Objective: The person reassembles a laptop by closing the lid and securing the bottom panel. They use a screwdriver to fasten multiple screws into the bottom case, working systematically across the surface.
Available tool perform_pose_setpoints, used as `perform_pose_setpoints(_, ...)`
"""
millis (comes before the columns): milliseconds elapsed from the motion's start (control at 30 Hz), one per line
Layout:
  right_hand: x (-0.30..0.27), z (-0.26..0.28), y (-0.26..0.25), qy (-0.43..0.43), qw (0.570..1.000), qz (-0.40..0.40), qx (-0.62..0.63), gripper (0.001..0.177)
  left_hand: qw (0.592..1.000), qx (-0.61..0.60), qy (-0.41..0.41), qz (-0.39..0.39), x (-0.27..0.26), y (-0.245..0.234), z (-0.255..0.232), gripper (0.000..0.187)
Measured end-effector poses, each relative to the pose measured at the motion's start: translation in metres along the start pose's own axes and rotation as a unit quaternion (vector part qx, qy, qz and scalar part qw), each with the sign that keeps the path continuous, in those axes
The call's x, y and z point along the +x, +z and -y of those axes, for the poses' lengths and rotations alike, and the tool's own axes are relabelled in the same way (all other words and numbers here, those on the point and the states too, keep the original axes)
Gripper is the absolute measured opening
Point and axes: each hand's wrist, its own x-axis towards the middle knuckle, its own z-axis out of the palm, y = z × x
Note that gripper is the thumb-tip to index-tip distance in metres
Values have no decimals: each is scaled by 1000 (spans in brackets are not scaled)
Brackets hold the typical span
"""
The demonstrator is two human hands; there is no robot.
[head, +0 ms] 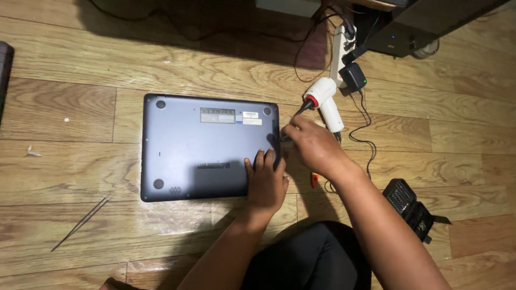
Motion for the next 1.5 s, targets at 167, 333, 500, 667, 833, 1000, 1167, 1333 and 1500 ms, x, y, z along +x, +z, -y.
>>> perform_pose_setpoints(167,6,4,4,92,994,52,-31,36,1000,3,1,18,-1,-1,5,62)
perform_pose_setpoints(333,6,5,-1,122,988,78,-58,31,1000,4,10,18,-2,-1,9,71)
perform_pose_setpoints(500,5,4,-1,127,986,94,-44,31,999,-1,6,39,-5,-2,11,73)
perform_pose_setpoints(667,5,2,3,106,992,54,-34,31,998,-2,36,56,-6,-7,18,75)
perform_pose_setpoints(833,7,0,5,115,991,42,-56,32,991,-79,87,56,-9,-19,45,70)
perform_pose_setpoints(1000,2,3,7,134,988,50,-53,28,988,-119,99,20,-20,-28,60,60)
perform_pose_setpoints(1167,4,7,5,143,986,64,-49,30,986,-140,89,11,-19,-31,57,57)
perform_pose_setpoints(1333,5,5,2,122,990,62,-47,31,985,-144,93,2,-19,-30,60,56)
perform_pose_setpoints(1500,7,1,5,53,998,34,-6,42,984,-155,86,-16,-20,-26,61,53)
